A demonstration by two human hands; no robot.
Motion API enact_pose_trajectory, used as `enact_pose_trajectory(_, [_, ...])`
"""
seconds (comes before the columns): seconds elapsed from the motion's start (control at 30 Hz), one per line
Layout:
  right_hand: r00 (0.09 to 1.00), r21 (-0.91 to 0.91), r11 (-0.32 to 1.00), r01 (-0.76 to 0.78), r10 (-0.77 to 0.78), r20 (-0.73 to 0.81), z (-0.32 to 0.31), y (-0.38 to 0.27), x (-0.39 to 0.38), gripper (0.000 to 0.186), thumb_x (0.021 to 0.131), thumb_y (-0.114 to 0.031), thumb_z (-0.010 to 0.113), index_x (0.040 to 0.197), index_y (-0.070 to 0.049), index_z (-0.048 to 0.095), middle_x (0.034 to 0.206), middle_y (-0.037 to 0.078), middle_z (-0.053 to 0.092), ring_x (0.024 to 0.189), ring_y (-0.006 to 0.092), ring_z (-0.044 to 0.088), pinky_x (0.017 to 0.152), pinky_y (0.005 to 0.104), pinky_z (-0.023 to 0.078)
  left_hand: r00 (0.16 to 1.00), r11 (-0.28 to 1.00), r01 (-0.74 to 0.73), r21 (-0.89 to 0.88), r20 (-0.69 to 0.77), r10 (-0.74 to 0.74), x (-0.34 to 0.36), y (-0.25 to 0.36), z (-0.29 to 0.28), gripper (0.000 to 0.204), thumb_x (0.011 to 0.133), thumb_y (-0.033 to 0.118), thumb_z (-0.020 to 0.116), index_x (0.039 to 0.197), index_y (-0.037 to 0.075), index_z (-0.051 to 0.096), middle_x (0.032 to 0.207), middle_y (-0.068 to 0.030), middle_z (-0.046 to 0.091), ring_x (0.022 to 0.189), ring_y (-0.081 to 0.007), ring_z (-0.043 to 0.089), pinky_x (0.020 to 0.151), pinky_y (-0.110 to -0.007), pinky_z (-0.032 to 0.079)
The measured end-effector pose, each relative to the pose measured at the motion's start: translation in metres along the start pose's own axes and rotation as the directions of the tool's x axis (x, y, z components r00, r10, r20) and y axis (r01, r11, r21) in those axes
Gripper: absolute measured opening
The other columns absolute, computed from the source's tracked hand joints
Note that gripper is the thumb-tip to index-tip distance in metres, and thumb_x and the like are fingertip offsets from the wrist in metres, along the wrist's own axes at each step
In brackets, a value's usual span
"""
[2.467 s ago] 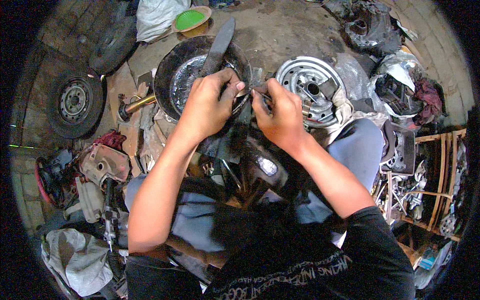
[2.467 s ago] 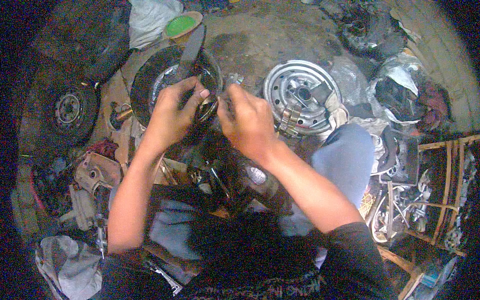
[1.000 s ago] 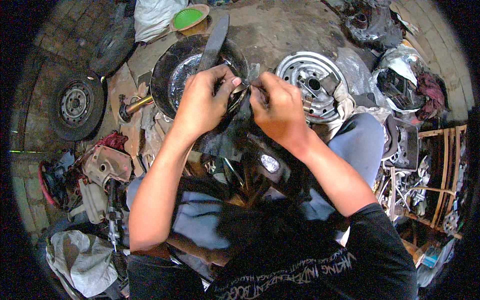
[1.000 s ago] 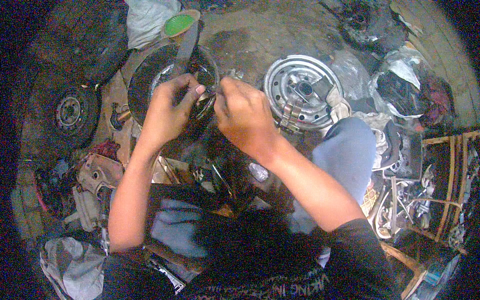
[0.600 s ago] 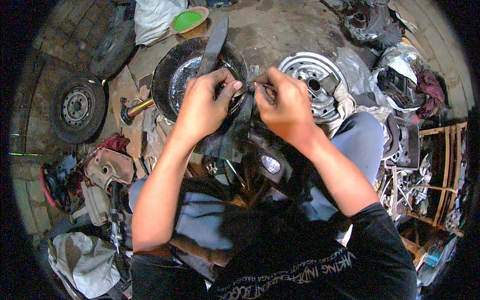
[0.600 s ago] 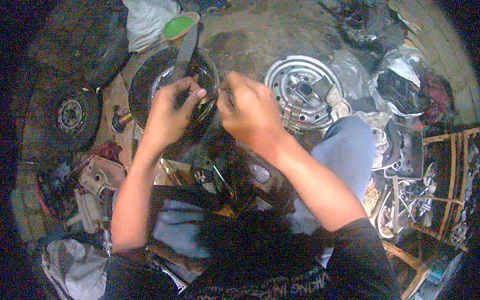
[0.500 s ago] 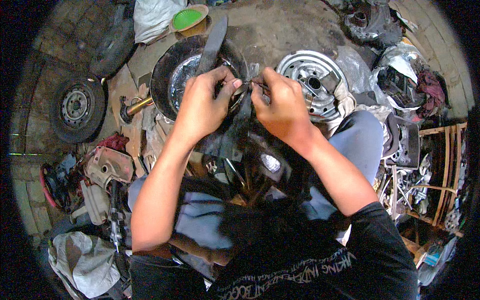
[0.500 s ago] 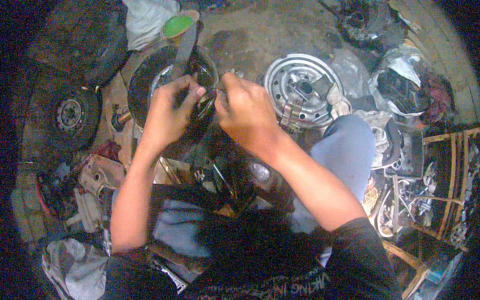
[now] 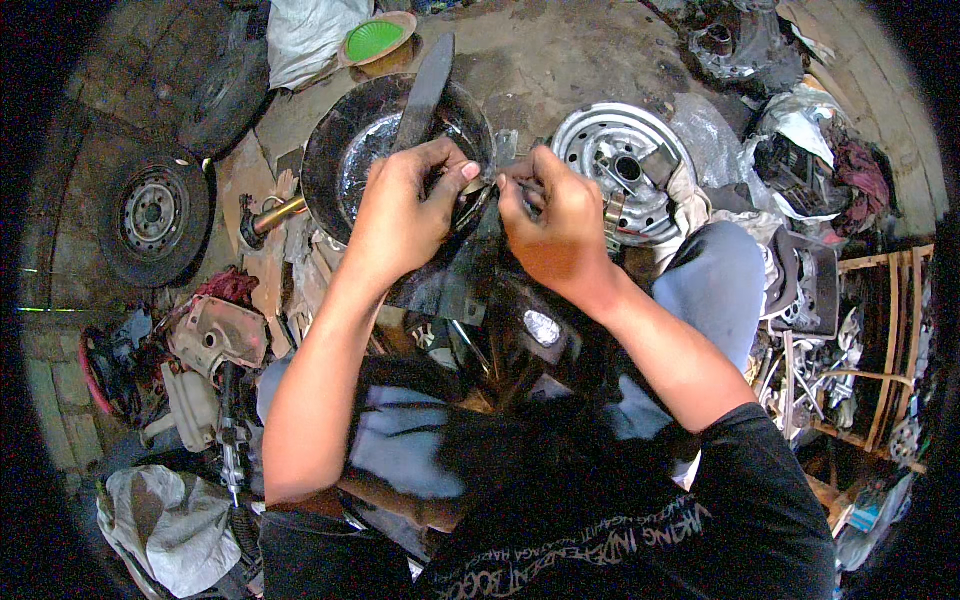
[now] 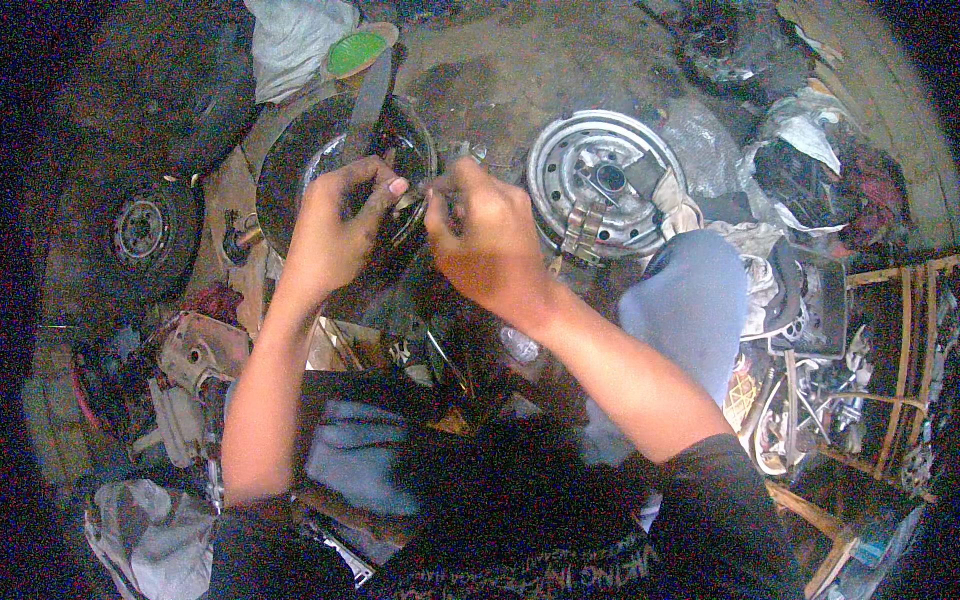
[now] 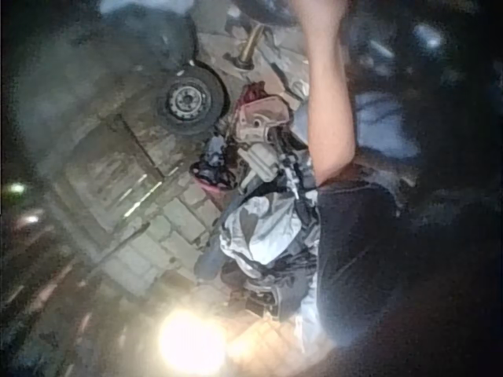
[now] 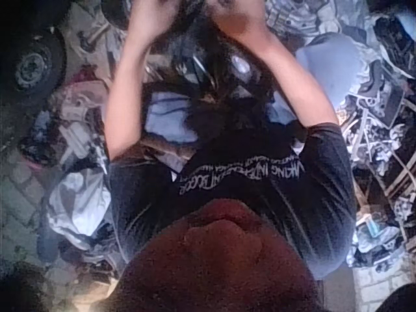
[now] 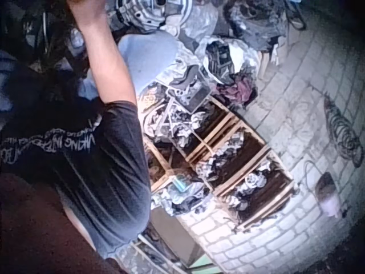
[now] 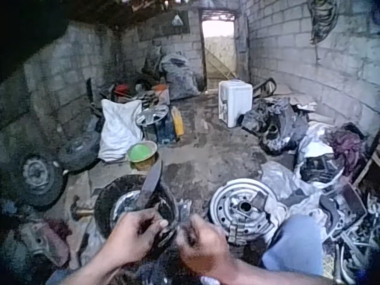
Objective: The person is sitting on the floor in a cluttered workshop, using a small tool to scrape and clean a metal part. They repeatedly scrape the surface, occasionally applying a liquid from a bottle, and continue the cleaning process throughout the clip.
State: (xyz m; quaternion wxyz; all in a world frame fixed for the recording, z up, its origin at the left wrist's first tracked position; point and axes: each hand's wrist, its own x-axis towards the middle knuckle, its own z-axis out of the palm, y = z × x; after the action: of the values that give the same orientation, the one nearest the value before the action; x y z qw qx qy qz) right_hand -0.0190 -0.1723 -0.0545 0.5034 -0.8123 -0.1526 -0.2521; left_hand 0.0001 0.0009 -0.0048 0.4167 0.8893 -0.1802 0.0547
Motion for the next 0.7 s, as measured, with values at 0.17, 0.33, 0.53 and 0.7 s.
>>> enact_pose_trajectory(0.17, [0.998,0.001,0.998,-0.062,0.062,-0.007,0.009,0.001,-0.007,0.011,0.088,-0.005,0.069,0.088,0.002,0.061,0.078,0.020,0.070,0.067,0.0312,0.073,0.060,0.0370,0.054,1.000,1.000,0.011,0.003,0.007,-0.012,0.000,-0.006,-0.001,0.018,0.095,0.013,0.068,0.088,-0.004,0.067,0.075,-0.0196,0.066,0.069,-0.0234,0.064,0.070,-0.038,0.049])
enact_pose_trajectory(0.33, [0.996,-0.002,0.998,-0.065,0.065,-0.062,0.011,0.003,-0.005,0.011,0.088,-0.006,0.069,0.088,0.002,0.061,0.078,0.020,0.070,0.067,0.0305,0.072,0.060,0.0362,0.055,1.000,1.000,0.020,-0.010,0.016,-0.020,0.000,-0.003,-0.001,0.018,0.096,0.013,0.067,0.088,-0.004,0.067,0.075,-0.0192,0.067,0.069,-0.0234,0.064,0.070,-0.038,0.050])
enact_pose_trajectory(0.53, [0.998,-0.086,0.994,-0.066,0.066,-0.006,0.003,0.007,-0.004,0.012,0.088,-0.007,0.069,0.091,0.001,0.060,0.081,0.023,0.069,0.074,0.0401,0.069,0.065,0.0459,0.053,0.994,0.997,0.076,0.030,0.070,-0.078,0.002,0.002,-0.003,0.021,0.098,0.017,0.067,0.092,-0.003,0.068,0.085,-0.0162,0.072,0.083,-0.0205,0.067,0.083,-0.037,0.051])
enact_pose_trajectory(0.7, [0.994,-0.087,0.996,-0.031,0.021,-0.107,-0.016,-0.007,0.013,0.007,0.088,-0.003,0.069,0.090,0.002,0.065,0.077,0.016,0.069,0.064,0.0214,0.068,0.063,0.0337,0.052,1.000,0.999,-0.028,0.046,-0.001,0.028,-0.003,0.001,0.005,0.018,0.096,0.013,0.067,0.089,-0.003,0.069,0.077,-0.0201,0.069,0.073,-0.0313,0.071,0.072,-0.040,0.052])
